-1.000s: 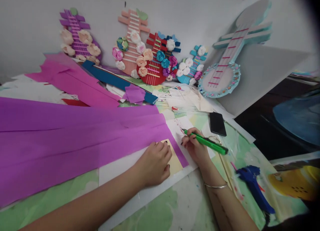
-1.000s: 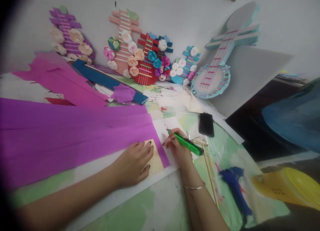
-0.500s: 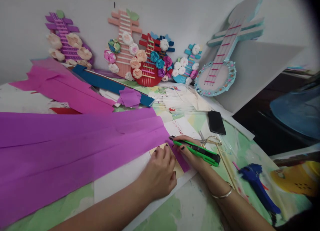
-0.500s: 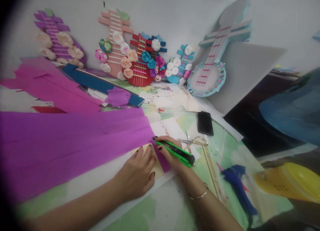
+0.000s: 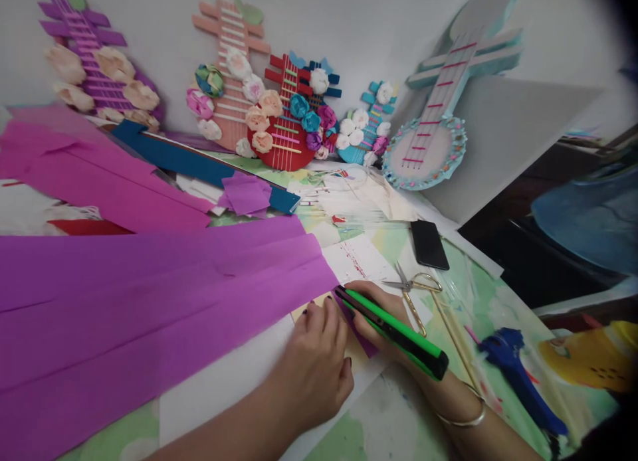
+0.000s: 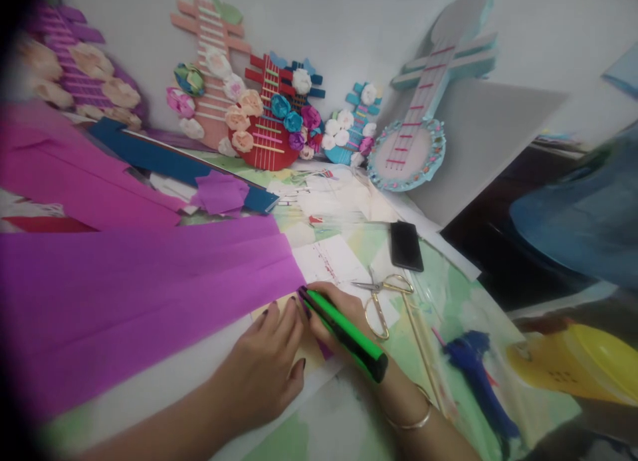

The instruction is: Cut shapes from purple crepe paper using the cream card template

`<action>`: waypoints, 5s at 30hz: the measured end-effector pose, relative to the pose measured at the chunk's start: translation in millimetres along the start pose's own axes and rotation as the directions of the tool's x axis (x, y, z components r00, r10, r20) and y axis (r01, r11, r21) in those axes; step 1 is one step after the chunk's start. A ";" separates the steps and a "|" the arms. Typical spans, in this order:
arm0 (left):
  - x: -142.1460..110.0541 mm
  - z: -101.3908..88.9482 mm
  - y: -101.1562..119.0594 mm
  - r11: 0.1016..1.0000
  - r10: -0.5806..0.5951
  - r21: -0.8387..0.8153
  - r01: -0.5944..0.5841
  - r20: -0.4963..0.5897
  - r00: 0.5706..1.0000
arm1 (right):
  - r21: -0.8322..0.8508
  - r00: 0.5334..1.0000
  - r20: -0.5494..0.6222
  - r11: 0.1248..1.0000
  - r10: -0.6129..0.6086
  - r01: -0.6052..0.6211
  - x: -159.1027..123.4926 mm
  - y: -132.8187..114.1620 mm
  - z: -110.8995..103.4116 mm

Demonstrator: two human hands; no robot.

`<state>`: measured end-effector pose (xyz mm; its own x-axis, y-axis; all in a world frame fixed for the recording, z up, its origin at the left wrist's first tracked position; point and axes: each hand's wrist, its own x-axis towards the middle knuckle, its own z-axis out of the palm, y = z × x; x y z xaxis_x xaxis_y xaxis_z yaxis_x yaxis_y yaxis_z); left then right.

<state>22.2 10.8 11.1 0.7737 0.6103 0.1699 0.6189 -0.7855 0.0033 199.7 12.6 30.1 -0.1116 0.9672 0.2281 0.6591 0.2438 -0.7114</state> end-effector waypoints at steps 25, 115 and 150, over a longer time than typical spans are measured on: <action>-1.0 4.2 -0.6 1.000 0.004 0.006 -0.003 -0.042 0.999 | -0.071 1.000 0.016 0.997 -0.004 0.006 6.5 -3.2 3.5; 0.7 6.3 0.3 0.999 -0.024 -0.040 0.021 -0.084 0.996 | -0.159 0.999 -0.036 0.987 -0.030 0.024 2.5 -5.7 6.4; 0.0 6.1 1.0 0.999 -0.021 -0.030 0.019 -0.072 0.997 | -0.129 1.000 0.000 0.992 -0.010 0.009 0.7 -10.7 3.0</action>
<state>23.6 10.7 5.1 0.7488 0.6175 0.2408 0.6288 -0.7767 0.0364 190.4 11.0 35.9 -0.1180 0.9649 0.2348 0.7487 0.2418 -0.6173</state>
